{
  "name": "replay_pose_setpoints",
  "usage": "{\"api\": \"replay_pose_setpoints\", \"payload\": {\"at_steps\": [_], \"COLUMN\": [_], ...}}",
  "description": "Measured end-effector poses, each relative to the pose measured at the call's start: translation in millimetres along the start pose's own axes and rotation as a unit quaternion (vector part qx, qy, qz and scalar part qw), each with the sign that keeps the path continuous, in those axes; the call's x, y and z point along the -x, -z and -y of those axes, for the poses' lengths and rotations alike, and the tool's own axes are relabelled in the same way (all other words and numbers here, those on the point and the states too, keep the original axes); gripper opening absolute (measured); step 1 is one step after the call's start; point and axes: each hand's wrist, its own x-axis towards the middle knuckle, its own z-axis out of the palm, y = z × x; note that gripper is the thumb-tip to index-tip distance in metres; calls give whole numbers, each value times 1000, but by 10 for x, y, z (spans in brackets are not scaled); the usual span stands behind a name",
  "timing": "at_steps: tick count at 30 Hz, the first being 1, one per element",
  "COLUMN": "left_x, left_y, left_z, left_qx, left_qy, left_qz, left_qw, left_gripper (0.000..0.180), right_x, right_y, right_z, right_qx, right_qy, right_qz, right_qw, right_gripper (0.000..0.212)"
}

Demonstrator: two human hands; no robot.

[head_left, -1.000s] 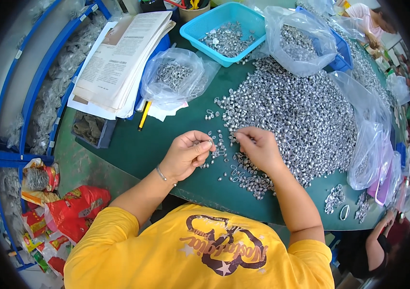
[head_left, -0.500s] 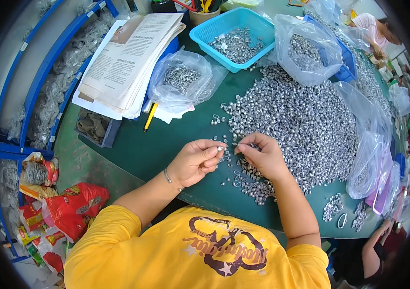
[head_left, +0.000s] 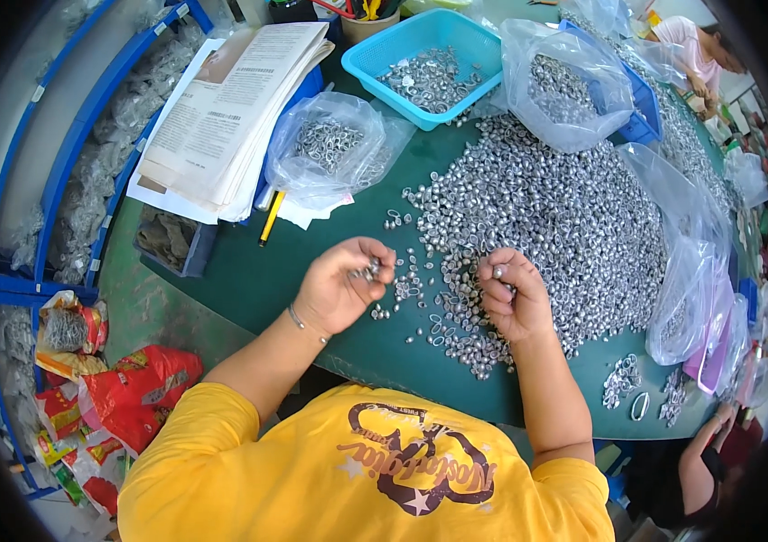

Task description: The person sorts small metal pieces by hand on a workstation, picking them up from a large pile and placing them into a smaller pile.

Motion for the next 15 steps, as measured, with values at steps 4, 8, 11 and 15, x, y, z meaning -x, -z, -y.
{"api": "replay_pose_setpoints", "payload": {"at_steps": [4,8,11,15], "left_x": [-83,-203,-249,-237], "left_y": [22,-111,-88,-120], "left_z": [-78,114,197,207], "left_qx": [-132,-703,-765,-773], "left_qy": [-22,-200,-221,-228], "left_qz": [-18,-28,-14,20], "left_qw": [991,682,604,592], "left_gripper": [12,11,10,9], "right_x": [16,-4,-13,-38], "right_y": [-20,-87,-84,-166], "right_z": [-9,-8,-35,-236], "right_qx": [54,-19,313,798], "right_qy": [-1,-32,31,266], "right_qz": [-18,-11,-10,-6], "right_qw": [998,999,949,540], "right_gripper": [10,10,11,16]}}
